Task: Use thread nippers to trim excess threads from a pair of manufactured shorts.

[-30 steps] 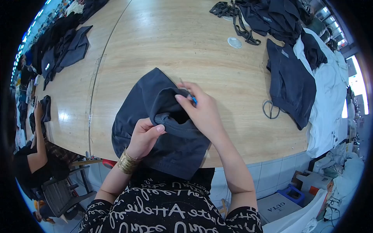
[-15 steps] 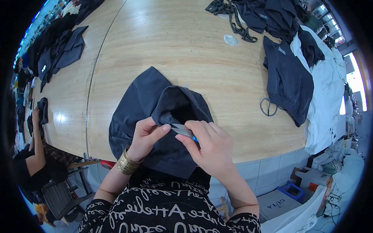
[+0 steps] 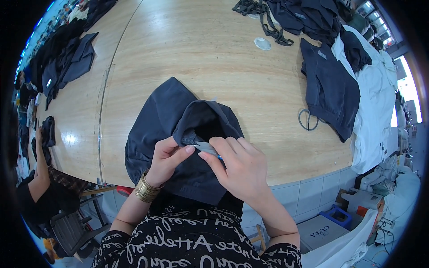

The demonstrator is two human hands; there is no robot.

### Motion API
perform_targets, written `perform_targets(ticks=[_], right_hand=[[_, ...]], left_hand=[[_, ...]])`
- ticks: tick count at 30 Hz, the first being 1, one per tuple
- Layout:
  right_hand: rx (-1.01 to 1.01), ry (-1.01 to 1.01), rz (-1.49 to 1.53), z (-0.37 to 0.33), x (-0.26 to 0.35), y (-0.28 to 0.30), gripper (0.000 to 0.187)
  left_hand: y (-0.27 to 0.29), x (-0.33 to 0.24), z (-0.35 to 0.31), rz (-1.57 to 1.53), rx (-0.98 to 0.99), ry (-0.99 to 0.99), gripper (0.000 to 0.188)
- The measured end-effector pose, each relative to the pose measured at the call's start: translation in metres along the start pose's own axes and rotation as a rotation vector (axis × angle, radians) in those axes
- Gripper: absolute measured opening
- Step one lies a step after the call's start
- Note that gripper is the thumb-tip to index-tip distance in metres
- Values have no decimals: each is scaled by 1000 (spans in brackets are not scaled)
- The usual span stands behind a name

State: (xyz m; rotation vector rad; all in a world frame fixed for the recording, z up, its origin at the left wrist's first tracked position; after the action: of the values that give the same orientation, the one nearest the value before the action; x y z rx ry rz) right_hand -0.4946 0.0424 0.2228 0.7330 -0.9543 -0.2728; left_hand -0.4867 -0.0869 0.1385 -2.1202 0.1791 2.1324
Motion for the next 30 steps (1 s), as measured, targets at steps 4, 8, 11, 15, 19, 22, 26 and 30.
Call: perform_targets(ticks=[4,8,11,15,19,22,26,30], right_hand=[[-5,6,13,1,0,-1,20],[-26,11,22,1,0,-2,20],[-48,13,24,1,0,-1,21],[-50,1,-4,2,1,-2,20],[-60,16,-26,2,2,-1,20],[-50,13,-34,2,2,-1,19],[-15,-52,32,2,-4,-1,19],[-99,-172,164,3,-22,12,24]], left_hand=[[-2,2,0,-33,2,21,18],[-3,7,-1,-37,2,40,17],[-5,6,0,-103,-1,47,18],[-5,4,0,-101,-23,38,18],[-4,6,0,-87,-41,36,17],[-3,14,-1,-72,-36,79,15],[-4,15,-1,-49,-27,77,15],[-4,9,1,-125,-44,71,14]])
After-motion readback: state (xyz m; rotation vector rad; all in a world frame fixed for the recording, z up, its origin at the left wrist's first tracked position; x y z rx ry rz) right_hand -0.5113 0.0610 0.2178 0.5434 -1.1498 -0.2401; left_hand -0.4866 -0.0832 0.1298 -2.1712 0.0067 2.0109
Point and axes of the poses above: each hand's wrist, its own z-axis towards the middle knuckle, its own y-axis out of the back of the hand, x = y × z, the point moved 9 cm from there along z, towards the middle knuckle, and after that the axes turned 13 degrees about z, right-handed, at the moved point
